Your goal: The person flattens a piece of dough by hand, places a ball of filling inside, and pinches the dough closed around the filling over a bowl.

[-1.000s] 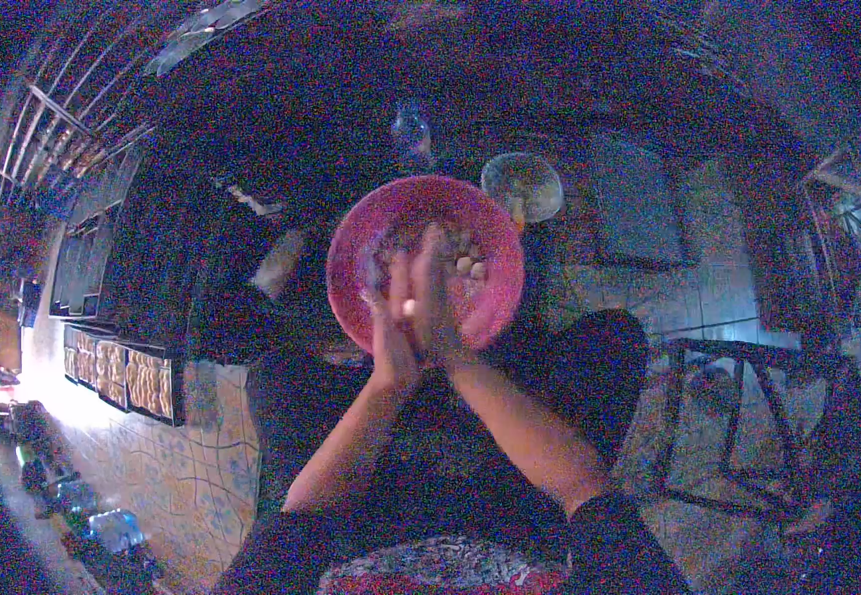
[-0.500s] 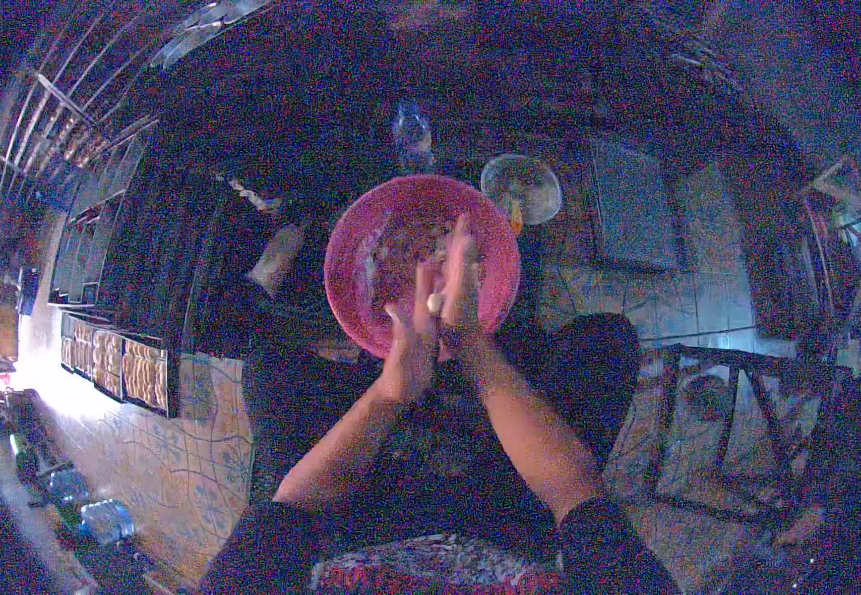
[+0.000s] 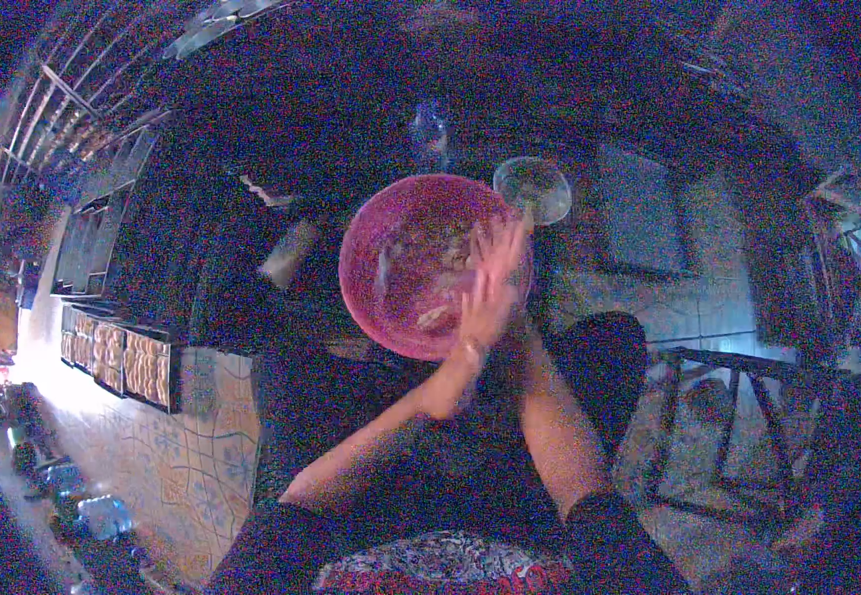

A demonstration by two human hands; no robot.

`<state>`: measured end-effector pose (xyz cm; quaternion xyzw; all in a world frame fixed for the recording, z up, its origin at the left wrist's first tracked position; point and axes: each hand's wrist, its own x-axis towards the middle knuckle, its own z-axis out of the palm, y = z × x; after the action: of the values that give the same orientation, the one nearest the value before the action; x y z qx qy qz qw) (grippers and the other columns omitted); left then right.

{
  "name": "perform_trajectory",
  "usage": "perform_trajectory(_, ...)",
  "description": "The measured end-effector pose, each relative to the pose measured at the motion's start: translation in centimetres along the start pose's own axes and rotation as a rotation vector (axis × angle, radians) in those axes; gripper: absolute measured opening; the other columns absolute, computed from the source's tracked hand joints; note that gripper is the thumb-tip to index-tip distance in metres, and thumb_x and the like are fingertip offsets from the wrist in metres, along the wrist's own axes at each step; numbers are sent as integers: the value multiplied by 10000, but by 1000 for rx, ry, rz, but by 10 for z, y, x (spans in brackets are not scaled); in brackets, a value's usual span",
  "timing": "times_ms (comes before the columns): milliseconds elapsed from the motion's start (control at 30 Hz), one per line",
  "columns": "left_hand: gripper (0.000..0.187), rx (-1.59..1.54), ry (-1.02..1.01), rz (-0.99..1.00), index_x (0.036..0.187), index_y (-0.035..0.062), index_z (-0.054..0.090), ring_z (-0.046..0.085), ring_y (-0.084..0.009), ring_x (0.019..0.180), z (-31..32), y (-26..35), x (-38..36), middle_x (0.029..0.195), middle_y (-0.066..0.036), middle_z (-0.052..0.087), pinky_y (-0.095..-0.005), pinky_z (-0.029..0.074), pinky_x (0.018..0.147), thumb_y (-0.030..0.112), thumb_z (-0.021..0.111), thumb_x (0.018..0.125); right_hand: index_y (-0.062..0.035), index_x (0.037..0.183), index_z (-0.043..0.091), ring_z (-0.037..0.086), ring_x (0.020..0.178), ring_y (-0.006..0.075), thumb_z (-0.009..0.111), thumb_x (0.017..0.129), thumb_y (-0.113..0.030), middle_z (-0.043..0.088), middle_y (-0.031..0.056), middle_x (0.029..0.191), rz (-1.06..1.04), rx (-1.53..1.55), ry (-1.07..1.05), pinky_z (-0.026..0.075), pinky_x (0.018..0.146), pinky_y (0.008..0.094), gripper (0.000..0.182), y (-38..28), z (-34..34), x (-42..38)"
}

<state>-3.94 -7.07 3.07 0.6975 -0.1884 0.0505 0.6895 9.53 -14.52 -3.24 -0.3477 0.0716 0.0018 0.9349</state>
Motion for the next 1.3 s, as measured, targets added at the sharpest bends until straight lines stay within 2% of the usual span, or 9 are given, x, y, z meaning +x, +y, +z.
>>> perform_trajectory(133, 749, 462, -85, 93, 1597, 66, 104, 0, -436, 1522, 12, 19, -1, 1667, -170, 46, -656, -64, 1159, 547, 254, 1042, -131, 1566, 230, 360, 1423, 343, 302, 999, -667, 326, 123, 1578, 96, -4, -96, 296, 1167, 512, 784, 10, -6, -27)
perform_trajectory(300, 686, 501, 279, -190, 1584, 14, 96, -46, -382, 1532, -50, -22, 22, 1663, -201, 6, -487, -51, 1218, 445, 224, 1066, -138, 1610, 59, 53, 1532, 251, 312, 1072, -480, 22, 54, 1680, 390, -149, -389, 54, 1240, 390, 686, 24, 17, -95)
perform_trajectory(333, 702, 201, 370, -219, 1589, 38, 65, -36, -351, 1533, -64, -28, 18, 1666, -174, -1, -462, -31, 1225, 483, 204, 1064, -31, 1565, 246, 204, 1503, 210, 237, 1081, -482, 264, 70, 1625, 180, -415, -438, 149, 1229, 367, 662, 17, 51, -120)
perform_trajectory(433, 778, -351, 465, -235, 1597, 73, 20, 4, -266, 1536, -84, -34, 15, 1671, -112, 0, -393, 27, 1241, 601, 153, 1042, -43, 1589, 144, 120, 1516, 218, 263, 1099, -416, 97, 76, 1668, 284, -317, -469, 54, 1238, 357, 627, 29, 67, -138)
perform_trajectory(800, 876, -403, -19, -128, 1562, -27, -79, -59, -274, 1531, 16, -27, -4, 1656, -160, -62, -400, -35, 1220, 608, 212, 1035, -94, 1599, 136, 281, 1473, 279, 305, 1000, -680, 164, 134, 1650, -2, -351, -61, 382, 1093, 401, 855, -38, 11, -35)
perform_trajectory(833, 829, -491, 60, -248, 1573, -11, -49, -52, -266, 1532, 11, -24, -9, 1660, -144, -48, -382, -27, 1221, 590, 164, 1044, -85, 1596, 123, 236, 1493, 254, 243, 1009, -675, 177, 132, 1650, 160, -396, -67, 187, 1217, 389, 841, -35, 22, -47)
perform_trajectory(1133, 697, -507, 302, -374, 1600, 72, 78, 167, -245, 1509, -40, -43, -3, 1652, -116, 139, -370, 140, 1229, 527, 146, 1076, -19, 1581, 116, 140, 1505, 262, 347, 1084, -307, 162, 130, 1638, 56, -477, -351, 87, 1228, 373, 619, 47, 29, -84)
perform_trajectory(1167, 653, -726, 280, -346, 1601, 71, 74, 148, -243, 1515, -26, -63, -6, 1656, -114, 126, -362, 119, 1229, 474, 134, 1090, -16, 1579, 135, 254, 1460, 285, 323, 1091, -326, 241, 133, 1608, -203, -1304, -214, 158, 1215, 374, 608, 31, 24, -66)
perform_trajectory(1300, 597, -202, 255, -18, 1570, 24, 216, 282, -235, 1474, 23, -2, 3, 1621, -129, 263, -356, 223, 1193, 336, 376, 1087, -10, 1573, 169, 289, 1454, 311, 300, 1092, -383, 256, 148, 1610, 164, -623, -21, 194, 1205, 379, 623, -75, 54, -36)
